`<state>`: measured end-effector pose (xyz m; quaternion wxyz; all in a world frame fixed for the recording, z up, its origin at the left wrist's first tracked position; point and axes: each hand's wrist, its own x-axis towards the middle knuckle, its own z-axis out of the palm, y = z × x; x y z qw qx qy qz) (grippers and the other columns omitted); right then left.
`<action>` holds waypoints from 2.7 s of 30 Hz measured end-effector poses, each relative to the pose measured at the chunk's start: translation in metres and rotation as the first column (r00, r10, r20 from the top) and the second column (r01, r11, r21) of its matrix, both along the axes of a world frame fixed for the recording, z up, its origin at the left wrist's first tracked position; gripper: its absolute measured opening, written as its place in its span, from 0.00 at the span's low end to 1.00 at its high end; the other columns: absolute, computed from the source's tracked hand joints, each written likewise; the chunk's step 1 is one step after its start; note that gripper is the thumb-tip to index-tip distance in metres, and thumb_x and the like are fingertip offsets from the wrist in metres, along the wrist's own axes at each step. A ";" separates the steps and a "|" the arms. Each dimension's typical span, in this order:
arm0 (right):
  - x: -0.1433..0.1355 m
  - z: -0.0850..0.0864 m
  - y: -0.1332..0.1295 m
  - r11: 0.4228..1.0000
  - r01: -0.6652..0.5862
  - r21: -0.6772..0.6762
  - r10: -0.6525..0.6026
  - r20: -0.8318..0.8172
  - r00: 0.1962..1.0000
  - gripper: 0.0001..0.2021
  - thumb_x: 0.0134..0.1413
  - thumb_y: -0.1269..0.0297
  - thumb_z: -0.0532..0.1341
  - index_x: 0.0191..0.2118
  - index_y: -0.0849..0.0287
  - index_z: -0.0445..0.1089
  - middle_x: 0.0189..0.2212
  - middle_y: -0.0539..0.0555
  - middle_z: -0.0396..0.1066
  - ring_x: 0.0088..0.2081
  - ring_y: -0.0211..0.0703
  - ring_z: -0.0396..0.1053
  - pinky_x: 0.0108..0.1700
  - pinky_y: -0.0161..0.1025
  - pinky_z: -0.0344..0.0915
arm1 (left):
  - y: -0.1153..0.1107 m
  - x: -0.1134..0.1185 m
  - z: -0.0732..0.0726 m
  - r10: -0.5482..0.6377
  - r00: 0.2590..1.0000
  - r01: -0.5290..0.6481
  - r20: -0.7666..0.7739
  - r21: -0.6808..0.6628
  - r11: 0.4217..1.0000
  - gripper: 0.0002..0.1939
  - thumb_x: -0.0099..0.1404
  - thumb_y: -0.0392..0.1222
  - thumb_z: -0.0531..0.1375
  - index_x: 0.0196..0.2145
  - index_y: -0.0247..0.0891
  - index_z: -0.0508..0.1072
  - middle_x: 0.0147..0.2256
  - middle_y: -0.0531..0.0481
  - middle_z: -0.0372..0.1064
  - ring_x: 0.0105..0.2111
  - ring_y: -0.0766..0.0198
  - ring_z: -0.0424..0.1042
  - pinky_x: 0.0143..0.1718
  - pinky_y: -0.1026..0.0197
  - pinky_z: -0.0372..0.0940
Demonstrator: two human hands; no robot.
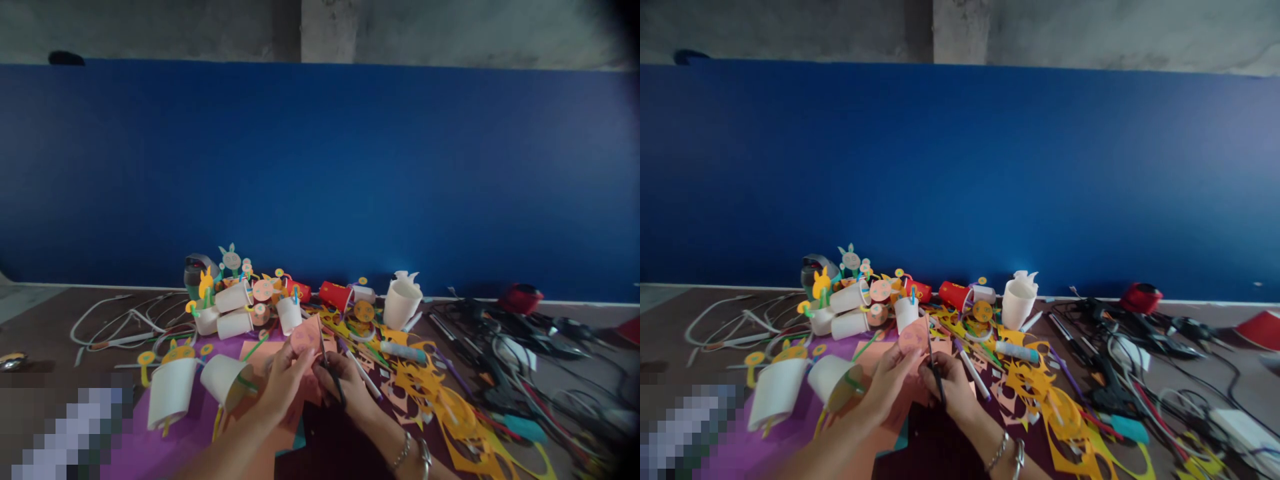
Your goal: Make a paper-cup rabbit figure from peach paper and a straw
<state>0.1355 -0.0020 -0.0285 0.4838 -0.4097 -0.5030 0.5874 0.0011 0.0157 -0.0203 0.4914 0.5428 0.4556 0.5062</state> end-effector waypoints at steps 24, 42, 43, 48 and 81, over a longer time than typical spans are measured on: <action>-0.002 -0.004 0.002 0.998 0.053 -0.043 -0.054 -0.016 0.998 0.16 0.43 0.54 0.66 0.27 0.62 0.65 0.11 0.40 0.54 0.12 0.26 0.47 0.14 0.27 0.44 | 0.003 -0.001 0.002 -0.058 0.993 0.061 0.105 -0.024 0.998 0.14 0.57 0.49 0.61 0.35 0.35 0.74 0.31 0.48 0.74 0.34 0.59 0.71 0.36 0.60 0.65; 0.000 -0.004 0.003 0.999 0.040 -0.011 -0.040 0.019 0.999 0.16 0.44 0.53 0.66 0.29 0.61 0.64 0.12 0.40 0.56 0.12 0.27 0.50 0.14 0.27 0.47 | 0.004 -0.004 -0.002 -0.025 0.999 0.025 0.021 0.025 0.999 0.17 0.57 0.51 0.61 0.38 0.36 0.75 0.31 0.48 0.73 0.34 0.59 0.71 0.37 0.60 0.65; 0.001 -0.005 0.004 0.999 0.040 -0.010 -0.040 0.013 0.999 0.16 0.44 0.54 0.66 0.29 0.61 0.64 0.12 0.40 0.56 0.12 0.27 0.50 0.14 0.27 0.47 | 0.004 -0.004 -0.001 -0.020 1.000 0.020 0.012 0.035 0.999 0.17 0.57 0.51 0.61 0.39 0.36 0.74 0.30 0.49 0.73 0.34 0.59 0.70 0.37 0.60 0.65; 0.001 -0.007 0.004 0.997 0.062 -0.054 -0.062 0.016 0.998 0.16 0.42 0.53 0.66 0.28 0.61 0.65 0.11 0.40 0.54 0.12 0.27 0.49 0.14 0.27 0.45 | 0.003 -0.003 0.004 0.017 0.999 -0.016 0.039 -0.004 1.000 0.17 0.54 0.51 0.63 0.34 0.35 0.75 0.28 0.49 0.72 0.33 0.58 0.71 0.37 0.58 0.65; 0.004 -0.007 0.005 0.999 0.038 -0.008 -0.038 -0.007 0.999 0.14 0.45 0.56 0.66 0.29 0.61 0.64 0.14 0.41 0.57 0.12 0.26 0.52 0.14 0.26 0.48 | 0.002 -0.004 0.006 0.070 0.998 -0.070 0.001 0.069 0.995 0.15 0.55 0.52 0.61 0.32 0.37 0.74 0.30 0.50 0.70 0.35 0.59 0.69 0.39 0.59 0.64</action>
